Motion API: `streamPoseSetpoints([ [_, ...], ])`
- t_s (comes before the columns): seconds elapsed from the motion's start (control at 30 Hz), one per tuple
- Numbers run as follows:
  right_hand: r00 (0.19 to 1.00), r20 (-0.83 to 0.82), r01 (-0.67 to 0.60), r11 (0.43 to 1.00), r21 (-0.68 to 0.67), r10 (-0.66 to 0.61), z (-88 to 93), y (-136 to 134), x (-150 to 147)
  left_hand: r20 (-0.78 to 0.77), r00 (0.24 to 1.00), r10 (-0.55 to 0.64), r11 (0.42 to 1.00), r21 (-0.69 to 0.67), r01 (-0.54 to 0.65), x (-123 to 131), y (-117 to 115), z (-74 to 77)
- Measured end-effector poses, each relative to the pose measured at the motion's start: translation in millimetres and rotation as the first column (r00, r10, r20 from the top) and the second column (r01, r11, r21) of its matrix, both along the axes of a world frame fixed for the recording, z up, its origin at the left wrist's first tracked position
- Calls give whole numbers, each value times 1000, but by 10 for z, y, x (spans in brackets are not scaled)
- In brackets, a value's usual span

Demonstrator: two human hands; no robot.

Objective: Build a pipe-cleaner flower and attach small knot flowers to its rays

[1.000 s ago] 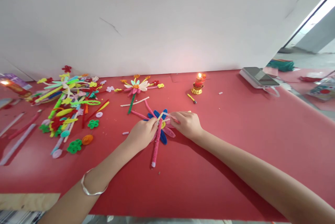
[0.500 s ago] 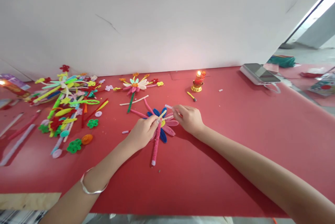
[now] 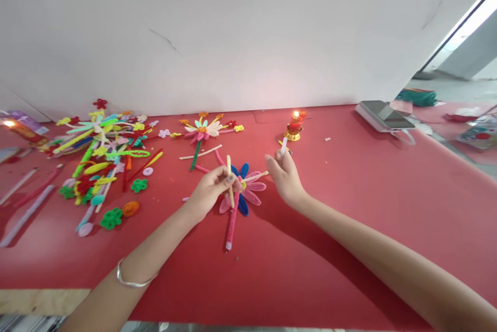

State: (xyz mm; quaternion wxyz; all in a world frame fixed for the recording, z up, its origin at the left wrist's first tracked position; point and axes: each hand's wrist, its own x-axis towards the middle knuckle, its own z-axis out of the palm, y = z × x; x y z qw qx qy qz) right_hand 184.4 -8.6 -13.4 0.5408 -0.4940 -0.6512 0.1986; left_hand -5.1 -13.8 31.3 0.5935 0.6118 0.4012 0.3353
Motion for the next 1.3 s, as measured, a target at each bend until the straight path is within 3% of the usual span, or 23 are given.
streamPoseSetpoints([
  [0.03,979,-198,-69,995,-75,53,26,-30,-54,15,1000,28,999,27,-28,-4,6,-7],
  [0.1,843,-501,-295,948,-122,198,105,-123,-171,28,998,63,995,69,-65,-3,6,-15],
  [0.2,635,-674,-571,817,-80,378,243,-287,-308,35,997,71,996,52,-73,11,-20,2],
  [0.37,487,-796,-673,735,-80,360,323,-383,-346,110,992,62,998,-37,-58,15,-55,34],
  [0.47,445,-845,-702,702,-123,297,296,-360,-332,188,979,83,993,-95,-66,16,-47,6],
  [0.57,451,-863,-685,708,-169,230,270,-339,-327,278,952,126,986,-144,-88,38,-38,-20],
  [0.73,441,-867,-675,723,-149,233,232,-328,-326,340,934,112,986,-154,-62,86,-46,-11],
  [0.93,537,-817,-626,749,-220,208,246,-308,-322,324,944,64,991,-135,-21,89,-59,-49],
  [1.03,609,-770,-556,795,-241,192,264,-217,-219,173,985,17,997,-75,-4,49,-23,-61],
  [1.13,730,-673,-403,870,-283,119,251,-44,-9,-103,994,42,992,123,-29,-42,66,-41],
  [1.2,805,-586,-336,886,-318,95,223,76,140,-280,953,119,947,319,-24,-119,135,-23],
  [1.3,879,-451,-342,862,-373,154,170,184,279,-494,843,213,822,557,119,-213,198,-16],
])
